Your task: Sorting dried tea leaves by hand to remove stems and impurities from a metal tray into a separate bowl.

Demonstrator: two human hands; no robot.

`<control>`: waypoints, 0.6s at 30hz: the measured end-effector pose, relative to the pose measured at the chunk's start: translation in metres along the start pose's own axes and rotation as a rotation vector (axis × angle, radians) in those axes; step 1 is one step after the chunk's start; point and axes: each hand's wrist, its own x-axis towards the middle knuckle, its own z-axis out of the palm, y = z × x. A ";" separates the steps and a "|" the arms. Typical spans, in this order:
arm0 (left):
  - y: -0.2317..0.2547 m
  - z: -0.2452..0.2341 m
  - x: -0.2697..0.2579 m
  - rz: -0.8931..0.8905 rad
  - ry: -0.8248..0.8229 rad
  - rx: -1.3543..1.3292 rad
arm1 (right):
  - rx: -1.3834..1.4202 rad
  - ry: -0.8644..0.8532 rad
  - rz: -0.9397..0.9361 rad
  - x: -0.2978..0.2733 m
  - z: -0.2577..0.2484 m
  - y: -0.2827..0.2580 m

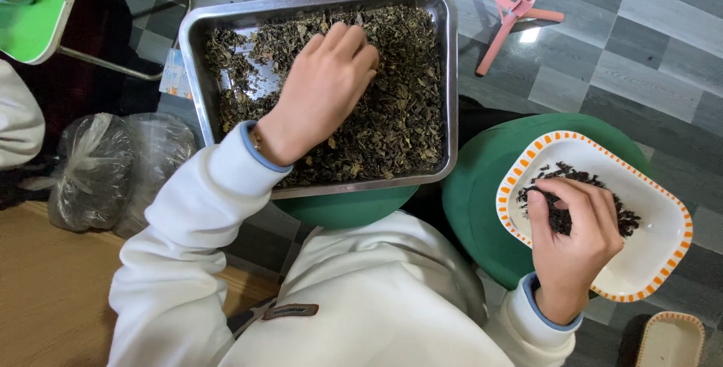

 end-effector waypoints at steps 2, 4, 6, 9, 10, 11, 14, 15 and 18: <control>-0.002 -0.006 -0.003 -0.022 0.023 -0.110 | 0.003 0.008 -0.021 0.003 0.002 -0.001; -0.003 -0.016 -0.005 -0.045 0.048 -0.220 | 0.007 0.015 -0.044 0.007 0.004 -0.005; -0.002 -0.033 -0.008 -0.093 0.015 -0.450 | 0.053 0.016 -0.116 0.014 0.007 -0.012; 0.007 -0.037 -0.020 -0.066 0.076 -0.521 | 0.120 -0.054 -0.132 0.022 0.012 -0.025; 0.012 -0.041 -0.024 -0.067 0.076 -0.521 | 0.120 -0.055 -0.133 0.024 0.016 -0.030; 0.018 -0.045 -0.029 -0.041 0.095 -0.552 | 0.159 -0.081 -0.157 0.026 0.020 -0.035; 0.039 -0.054 -0.040 0.015 0.114 -0.621 | 0.262 -0.147 -0.189 0.035 0.034 -0.053; 0.048 -0.057 -0.044 0.042 0.113 -0.660 | 0.329 -0.189 -0.196 0.038 0.039 -0.060; 0.060 -0.052 -0.054 0.047 0.211 -0.590 | 0.454 -0.201 -0.193 0.048 0.061 -0.071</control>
